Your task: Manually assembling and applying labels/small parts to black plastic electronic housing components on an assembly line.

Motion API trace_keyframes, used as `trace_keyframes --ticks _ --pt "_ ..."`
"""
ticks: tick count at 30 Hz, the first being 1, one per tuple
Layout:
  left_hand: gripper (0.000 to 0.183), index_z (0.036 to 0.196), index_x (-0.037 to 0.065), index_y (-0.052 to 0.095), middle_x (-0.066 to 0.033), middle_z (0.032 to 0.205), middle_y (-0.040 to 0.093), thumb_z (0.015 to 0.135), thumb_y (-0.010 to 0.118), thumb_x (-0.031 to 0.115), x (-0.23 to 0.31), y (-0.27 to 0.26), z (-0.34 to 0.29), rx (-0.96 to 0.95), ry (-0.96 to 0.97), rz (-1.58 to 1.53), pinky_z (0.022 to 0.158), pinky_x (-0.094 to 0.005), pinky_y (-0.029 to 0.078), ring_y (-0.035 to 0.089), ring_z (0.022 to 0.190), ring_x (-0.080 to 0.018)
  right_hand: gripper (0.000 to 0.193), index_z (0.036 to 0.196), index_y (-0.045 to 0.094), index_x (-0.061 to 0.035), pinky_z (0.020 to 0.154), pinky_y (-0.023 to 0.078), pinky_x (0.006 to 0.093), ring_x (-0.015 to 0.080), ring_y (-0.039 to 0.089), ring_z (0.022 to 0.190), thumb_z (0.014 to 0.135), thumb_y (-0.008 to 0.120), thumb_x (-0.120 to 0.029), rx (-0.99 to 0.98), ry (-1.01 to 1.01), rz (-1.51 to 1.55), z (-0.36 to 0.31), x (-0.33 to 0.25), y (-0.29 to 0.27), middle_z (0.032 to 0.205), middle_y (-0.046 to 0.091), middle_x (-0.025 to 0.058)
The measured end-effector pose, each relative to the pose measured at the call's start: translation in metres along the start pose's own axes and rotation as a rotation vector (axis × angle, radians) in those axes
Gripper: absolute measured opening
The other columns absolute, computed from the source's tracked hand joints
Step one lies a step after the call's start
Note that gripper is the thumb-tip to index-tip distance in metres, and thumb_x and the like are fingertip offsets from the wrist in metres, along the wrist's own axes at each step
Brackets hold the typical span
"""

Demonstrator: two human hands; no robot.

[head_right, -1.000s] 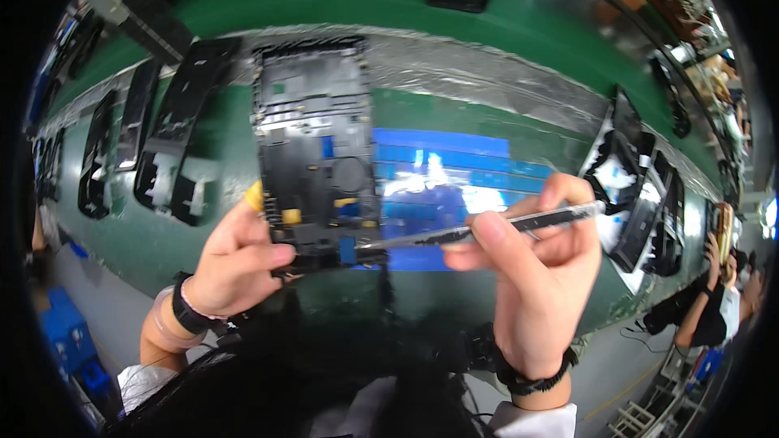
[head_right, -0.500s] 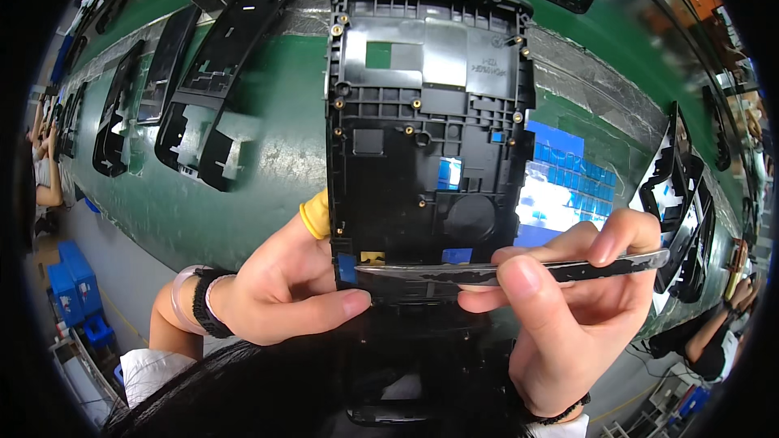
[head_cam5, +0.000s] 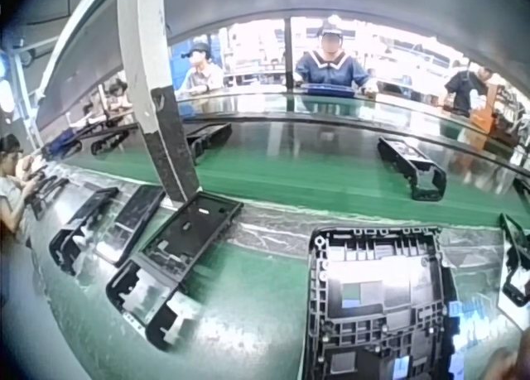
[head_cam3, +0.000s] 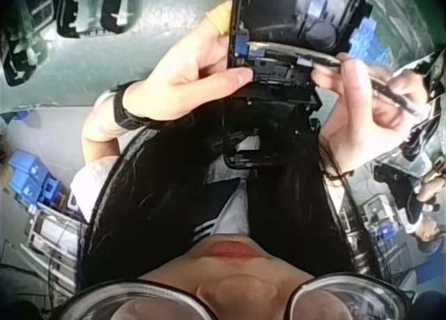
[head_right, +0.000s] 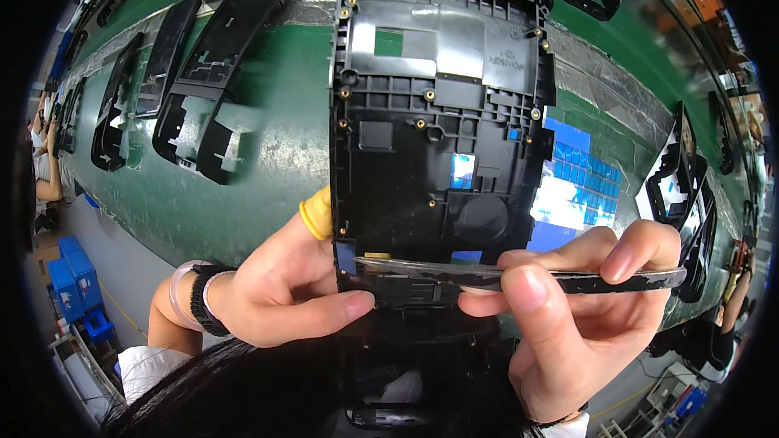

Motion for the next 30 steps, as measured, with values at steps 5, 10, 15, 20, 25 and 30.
trace_keyframes --ticks 5,10,15,20,25,30 --pt "0.065 0.124 0.005 -0.002 -0.0041 0.117 0.027 0.072 0.035 -0.012 0.0013 0.0006 0.0035 -0.033 0.005 0.029 0.06 -0.0142 0.032 0.036 0.083 -0.0018 0.029 0.087 0.029 -0.0036 0.039 0.045 0.0184 0.0127 0.05 0.043 0.07 0.052 0.0 0.015 -0.001 -0.011 0.0011 -0.0021 -0.0015 0.066 0.047 0.0121" --pt "0.065 0.124 0.005 -0.002 -0.005 0.119 0.025 0.072 0.034 -0.012 0.0029 0.0023 0.0043 0.003 -0.008 -0.036 0.065 -0.0153 0.032 0.035 0.091 -0.0038 0.03 0.087 0.029 -0.0037 0.039 0.045 0.0185 0.0129 0.05 0.043 0.069 0.053 0.0 -0.003 -0.004 -0.004 0.0006 -0.0008 -0.0013 0.067 0.048 0.0124" --pt "0.066 0.124 0.005 -0.003 -0.0054 0.12 0.024 0.072 0.034 -0.012 0.0038 0.0038 0.0027 -0.055 0.008 -0.014 0.066 -0.0154 0.032 0.034 0.094 -0.0043 0.029 0.087 0.03 -0.0036 0.039 0.045 0.0188 0.0128 0.051 0.047 0.069 0.053 0.0 -0.008 -0.014 -0.014 -0.0002 -0.0015 -0.001 0.066 0.047 0.0109" --pt "0.067 0.124 0.005 -0.004 -0.0056 0.121 0.023 0.072 0.034 -0.013 0.0063 0.0043 0.004 -0.058 0.037 -0.03 0.068 -0.0157 0.032 0.033 0.098 -0.005 0.03 0.087 0.031 -0.0036 0.039 0.045 0.0189 0.0128 0.05 0.048 0.068 0.054 0.0 0.002 -0.003 -0.002 -0.001 -0.0009 -0.0008 0.066 0.047 0.0106" --pt "0.064 0.124 0.009 0.003 -0.01 0.122 0.027 0.071 0.033 -0.01 0.004 0.0018 0.0074 0.074 0.039 -0.127 0.046 -0.0154 0.03 0.043 0.073 -0.0015 0.031 0.086 0.03 -0.0038 0.038 0.045 0.0193 0.0137 0.05 0.045 0.068 0.054 0.0 0.002 0.003 0.001 -0.0015 -0.0006 0.0004 0.066 0.047 0.011" --pt "0.06 0.124 0.007 0.007 -0.0099 0.12 0.03 0.072 0.033 -0.007 0.0026 -0.0036 0.0074 0.13 0.027 -0.111 0.049 -0.0154 0.03 0.044 0.075 -0.0033 0.031 0.084 0.03 -0.0043 0.037 0.044 0.0196 0.0149 0.051 0.048 0.067 0.054 0.001 -0.04 -0.03 0.0 -0.0033 -0.0018 0.0051 0.067 0.048 0.0118"
Point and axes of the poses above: each hand's wrist, its own z-axis towards the middle knuckle, its own y-axis out of the palm, x = y × z, the point moved 7 cm from there along z, towards the middle knuckle
